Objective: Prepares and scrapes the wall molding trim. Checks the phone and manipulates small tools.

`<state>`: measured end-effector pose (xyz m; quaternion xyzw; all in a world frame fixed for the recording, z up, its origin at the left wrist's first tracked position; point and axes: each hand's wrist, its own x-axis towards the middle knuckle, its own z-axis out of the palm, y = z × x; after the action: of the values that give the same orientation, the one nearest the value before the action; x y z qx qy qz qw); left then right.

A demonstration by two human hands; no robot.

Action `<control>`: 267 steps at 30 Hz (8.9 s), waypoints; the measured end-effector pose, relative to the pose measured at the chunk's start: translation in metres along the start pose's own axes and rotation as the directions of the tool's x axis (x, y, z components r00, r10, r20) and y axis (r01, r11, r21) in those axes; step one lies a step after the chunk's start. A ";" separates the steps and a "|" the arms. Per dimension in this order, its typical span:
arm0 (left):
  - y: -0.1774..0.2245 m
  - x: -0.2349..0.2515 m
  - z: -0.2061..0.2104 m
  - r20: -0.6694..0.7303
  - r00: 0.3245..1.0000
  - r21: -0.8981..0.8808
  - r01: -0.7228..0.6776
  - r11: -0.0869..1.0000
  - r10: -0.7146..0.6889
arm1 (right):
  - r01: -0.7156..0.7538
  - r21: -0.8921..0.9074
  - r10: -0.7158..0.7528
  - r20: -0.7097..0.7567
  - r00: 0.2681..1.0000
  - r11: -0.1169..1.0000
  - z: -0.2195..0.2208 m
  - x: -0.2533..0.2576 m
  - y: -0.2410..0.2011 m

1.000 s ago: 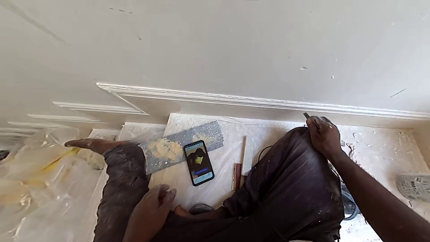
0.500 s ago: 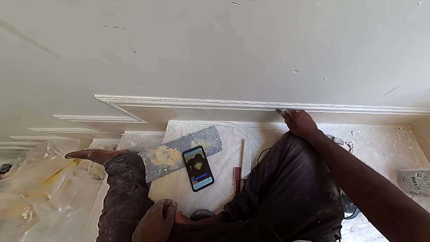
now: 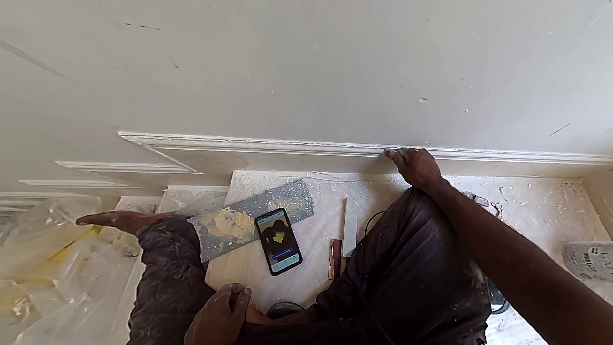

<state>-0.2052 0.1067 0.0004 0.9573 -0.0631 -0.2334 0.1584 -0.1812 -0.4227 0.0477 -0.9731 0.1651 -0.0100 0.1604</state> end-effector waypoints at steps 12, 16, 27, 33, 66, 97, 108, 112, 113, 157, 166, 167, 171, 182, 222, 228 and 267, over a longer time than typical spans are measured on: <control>0.000 0.006 -0.001 0.027 0.999 -0.012 0.023 1.000 -0.023 | -0.064 0.065 0.065 -0.018 0.998 0.996 -0.003 -0.004 0.014; 0.002 0.008 -0.001 0.038 0.999 -0.021 0.027 0.999 -0.026 | -0.026 0.052 0.028 -0.038 0.999 0.998 -0.003 -0.005 0.015; 0.002 0.014 0.000 0.056 0.997 0.002 0.053 0.999 -0.053 | -0.072 0.089 0.074 -0.023 0.997 0.993 0.000 -0.003 0.014; 0.005 0.020 0.003 0.047 0.997 0.012 0.062 0.998 -0.063 | 0.015 0.105 -0.017 0.020 1.000 0.994 0.013 0.011 -0.017; 0.000 0.012 0.005 0.035 0.991 0.023 0.126 0.992 -0.127 | -0.019 -0.043 0.020 0.041 0.999 0.999 -0.012 0.004 -0.017; 0.003 0.020 0.002 0.099 0.989 0.017 0.111 0.994 -0.112 | -0.071 -0.022 0.073 0.122 0.990 0.997 0.005 0.021 -0.091; 0.008 0.025 0.000 0.145 0.982 0.023 0.122 0.992 -0.124 | -0.124 0.005 0.124 0.083 0.989 0.992 0.003 0.011 -0.066; 0.004 0.020 0.000 0.128 0.983 0.021 0.134 0.991 -0.136 | -0.062 0.015 0.059 0.137 0.989 0.998 0.010 0.025 -0.101; 0.004 0.019 0.000 0.121 0.983 0.014 0.135 0.991 -0.136 | -0.049 0.013 0.047 0.149 0.988 0.999 0.011 0.027 -0.108; 0.010 0.020 -0.004 0.145 0.971 0.017 0.187 0.982 -0.188 | -0.131 0.038 0.123 0.153 0.981 0.991 -0.006 0.009 -0.048; 0.006 0.019 -0.003 0.138 0.971 -0.023 0.201 0.979 -0.196 | -0.098 0.045 0.092 0.124 0.988 0.994 -0.011 0.003 -0.036; 0.008 0.020 -0.004 0.143 0.970 -0.025 0.200 0.979 -0.195 | -0.119 0.047 0.113 0.121 0.986 0.992 -0.013 0.000 -0.029; 0.012 0.024 -0.004 0.161 0.970 -0.024 0.191 0.981 -0.185 | -0.153 0.046 0.145 0.132 0.980 0.987 -0.015 0.002 -0.028; 0.038 0.054 0.007 0.069 0.981 -0.204 0.190 0.960 -0.180 | -0.012 0.029 0.008 0.114 0.993 1.000 0.001 0.019 -0.071; 0.039 0.030 0.007 -0.032 0.968 -0.252 0.232 0.939 -0.247 | -0.118 0.095 0.110 0.094 0.990 0.988 0.015 0.012 -0.057; 0.054 -0.037 0.021 -0.115 0.982 -0.295 0.110 0.949 -0.149 | -0.129 0.064 0.130 -0.003 0.992 0.990 0.000 -0.008 -0.024; 0.074 -0.004 0.023 0.003 0.967 -0.116 0.253 0.961 -0.254 | -0.166 0.032 0.165 0.053 0.985 0.986 -0.009 -0.009 -0.016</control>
<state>-0.2229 0.0317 0.0069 0.9482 0.0744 -0.2493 0.1826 -0.1850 -0.4084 0.0610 -0.9529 0.2411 0.0245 0.1823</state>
